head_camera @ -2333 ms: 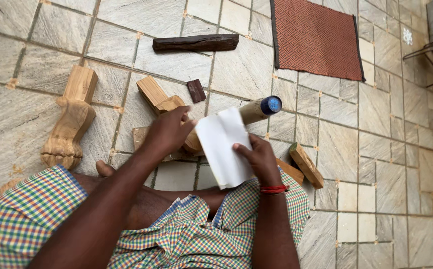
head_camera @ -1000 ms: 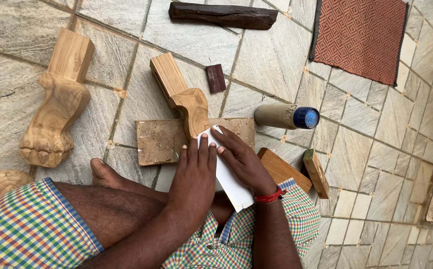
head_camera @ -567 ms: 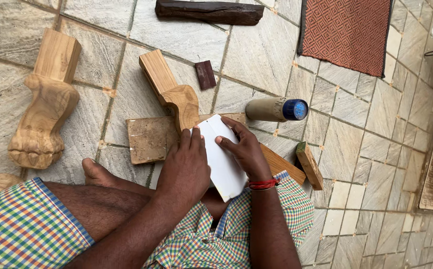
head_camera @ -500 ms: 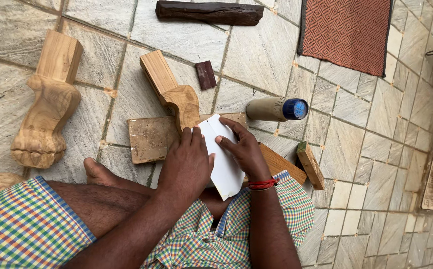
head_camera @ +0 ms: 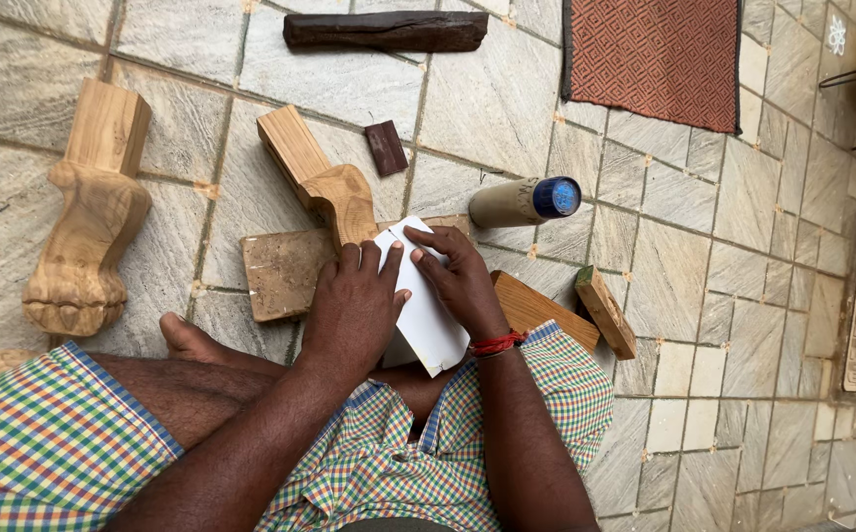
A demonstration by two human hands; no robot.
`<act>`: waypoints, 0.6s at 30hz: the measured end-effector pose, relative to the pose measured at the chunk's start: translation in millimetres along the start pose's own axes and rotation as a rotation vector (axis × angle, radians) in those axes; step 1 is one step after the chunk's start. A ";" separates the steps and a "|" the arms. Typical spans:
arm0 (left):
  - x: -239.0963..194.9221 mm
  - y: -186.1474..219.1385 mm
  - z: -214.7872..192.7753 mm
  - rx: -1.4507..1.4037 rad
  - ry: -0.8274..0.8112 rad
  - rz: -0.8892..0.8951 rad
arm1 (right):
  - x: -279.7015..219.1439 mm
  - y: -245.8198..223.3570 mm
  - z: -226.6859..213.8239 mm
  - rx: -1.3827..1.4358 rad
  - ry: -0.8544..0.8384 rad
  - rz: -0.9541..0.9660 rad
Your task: The person sits on a tiled floor and sands a carved wooden piece using a small piece of sandpaper. They tear a piece of sandpaper from a larger sheet, wrap it around a small block, and rub it against the wooden object to smooth its surface.
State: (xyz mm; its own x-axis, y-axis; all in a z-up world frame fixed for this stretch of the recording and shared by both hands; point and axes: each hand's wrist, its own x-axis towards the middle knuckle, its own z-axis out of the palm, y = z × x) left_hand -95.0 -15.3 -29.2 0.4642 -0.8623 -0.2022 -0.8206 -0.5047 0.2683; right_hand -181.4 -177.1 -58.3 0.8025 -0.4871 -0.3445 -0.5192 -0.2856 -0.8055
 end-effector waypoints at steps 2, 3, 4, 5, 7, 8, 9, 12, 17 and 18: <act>1.1 -0.6 2.5 -0.010 -0.036 0.010 | 2.0 1.4 -0.3 0.021 -0.010 0.023; 1.6 -0.3 4.3 -0.017 -0.055 0.016 | 2.2 2.2 -0.5 0.048 -0.018 0.031; 2.0 0.4 6.4 0.013 0.016 0.028 | 2.8 3.0 -0.7 0.074 -0.027 0.040; 2.3 1.3 8.5 0.042 0.087 0.039 | 3.2 3.7 -0.5 0.076 -0.030 0.038; 3.0 2.4 12.3 0.078 0.119 0.062 | 5.5 4.9 0.6 0.081 -0.039 0.034; 3.8 2.9 13.6 0.085 0.080 0.075 | 7.1 5.3 1.4 0.102 -0.037 0.050; 4.5 3.5 14.2 0.093 0.041 0.087 | 9.6 5.4 1.7 0.123 -0.035 0.065; 6.5 5.0 12.3 0.092 0.013 0.073 | 18.9 5.2 0.0 0.119 -0.027 0.094; 7.4 3.4 4.6 0.063 -0.027 0.049 | 35.3 5.3 2.4 0.159 -0.065 0.164; 6.4 3.1 4.3 0.060 0.005 0.047 | 35.5 6.3 4.5 0.186 -0.077 0.186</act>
